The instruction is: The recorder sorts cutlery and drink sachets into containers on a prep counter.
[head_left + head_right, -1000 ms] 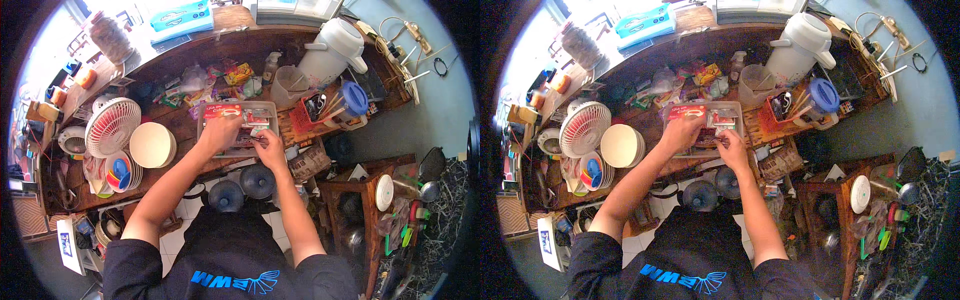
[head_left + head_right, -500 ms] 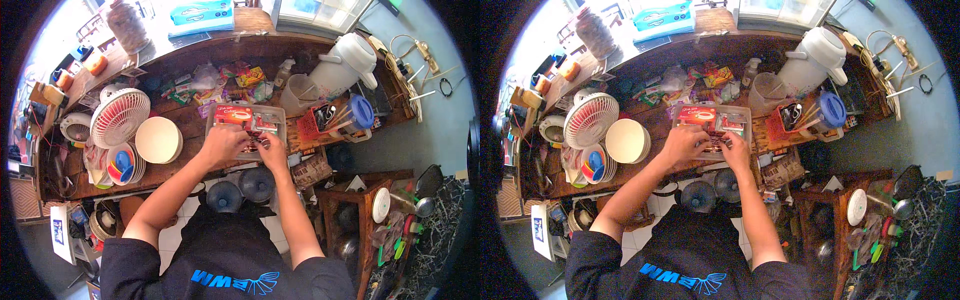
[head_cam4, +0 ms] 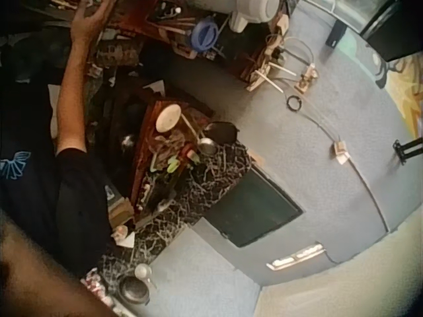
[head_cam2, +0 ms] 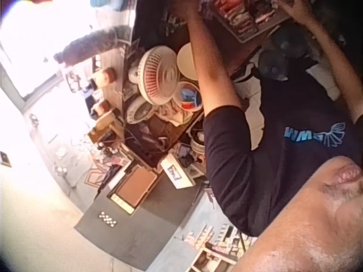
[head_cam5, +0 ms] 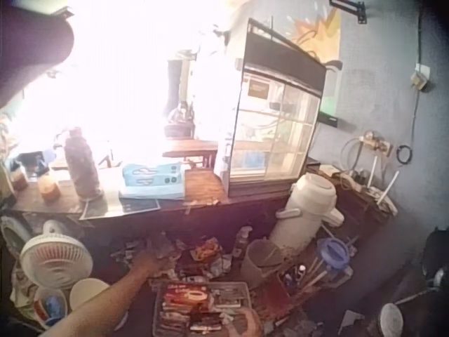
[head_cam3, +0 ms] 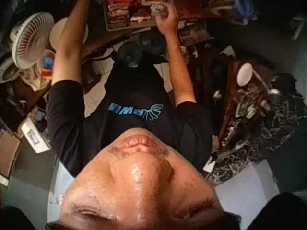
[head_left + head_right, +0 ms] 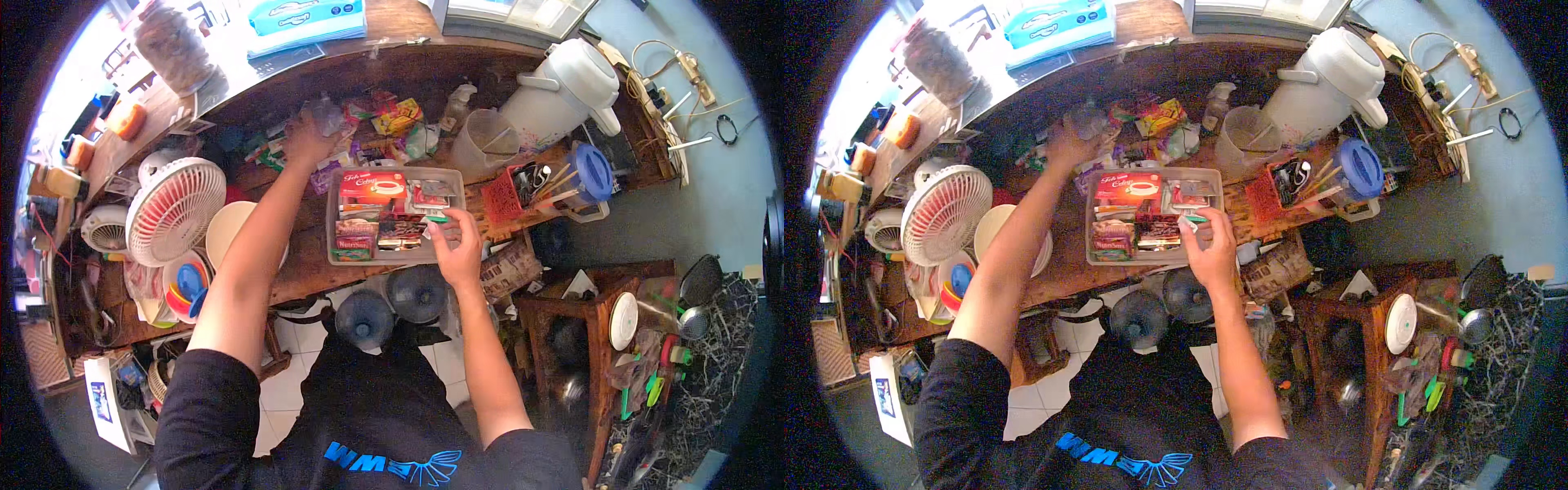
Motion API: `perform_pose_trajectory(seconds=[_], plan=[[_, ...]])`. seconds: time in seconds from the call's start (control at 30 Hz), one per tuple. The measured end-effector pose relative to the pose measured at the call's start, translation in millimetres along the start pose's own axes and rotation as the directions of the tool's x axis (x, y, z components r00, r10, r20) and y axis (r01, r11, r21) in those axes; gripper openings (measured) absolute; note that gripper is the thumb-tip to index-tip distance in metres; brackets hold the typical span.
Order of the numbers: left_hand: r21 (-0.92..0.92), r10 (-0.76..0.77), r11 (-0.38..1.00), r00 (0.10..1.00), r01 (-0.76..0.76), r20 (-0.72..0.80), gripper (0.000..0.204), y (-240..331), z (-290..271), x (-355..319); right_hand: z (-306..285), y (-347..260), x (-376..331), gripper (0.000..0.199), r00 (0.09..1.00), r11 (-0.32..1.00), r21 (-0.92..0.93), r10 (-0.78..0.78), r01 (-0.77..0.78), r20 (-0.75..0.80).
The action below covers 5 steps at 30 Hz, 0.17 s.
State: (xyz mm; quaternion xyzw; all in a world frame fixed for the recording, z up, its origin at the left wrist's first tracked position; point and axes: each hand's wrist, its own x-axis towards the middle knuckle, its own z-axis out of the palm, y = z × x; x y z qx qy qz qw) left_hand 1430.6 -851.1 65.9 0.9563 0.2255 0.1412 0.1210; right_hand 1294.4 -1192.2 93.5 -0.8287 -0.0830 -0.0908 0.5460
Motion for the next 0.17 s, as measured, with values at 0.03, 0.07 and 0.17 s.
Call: perform_pose_trajectory(seconds=[0.03, 0.07, 0.17], plan=[[-0.039, 0.037, 0.999, 0.992, -0.033, 0.118, 0.092, -6.4, 7.5, 7.1, 0.7, -1.3, 2.6, 0.035, 0.999, 0.999, -0.002, -0.039, 0.039, 0.003], [-0.083, 0.078, 0.995, 0.969, -0.059, 0.235, 0.098, -10.8, 15.3, 12.5, 0.1, -2.7, 4.3, 0.033, 0.999, 0.999, 0.006, -0.037, 0.036, 0.013], [0.227, -0.057, 0.974, 0.931, -0.029, 0.361, 0.107, -18.3, 34.3, 26.6, 1.6, -8.2, 9.4, 0.029, 0.999, 0.998, 0.052, -0.021, 0.019, 0.035]])
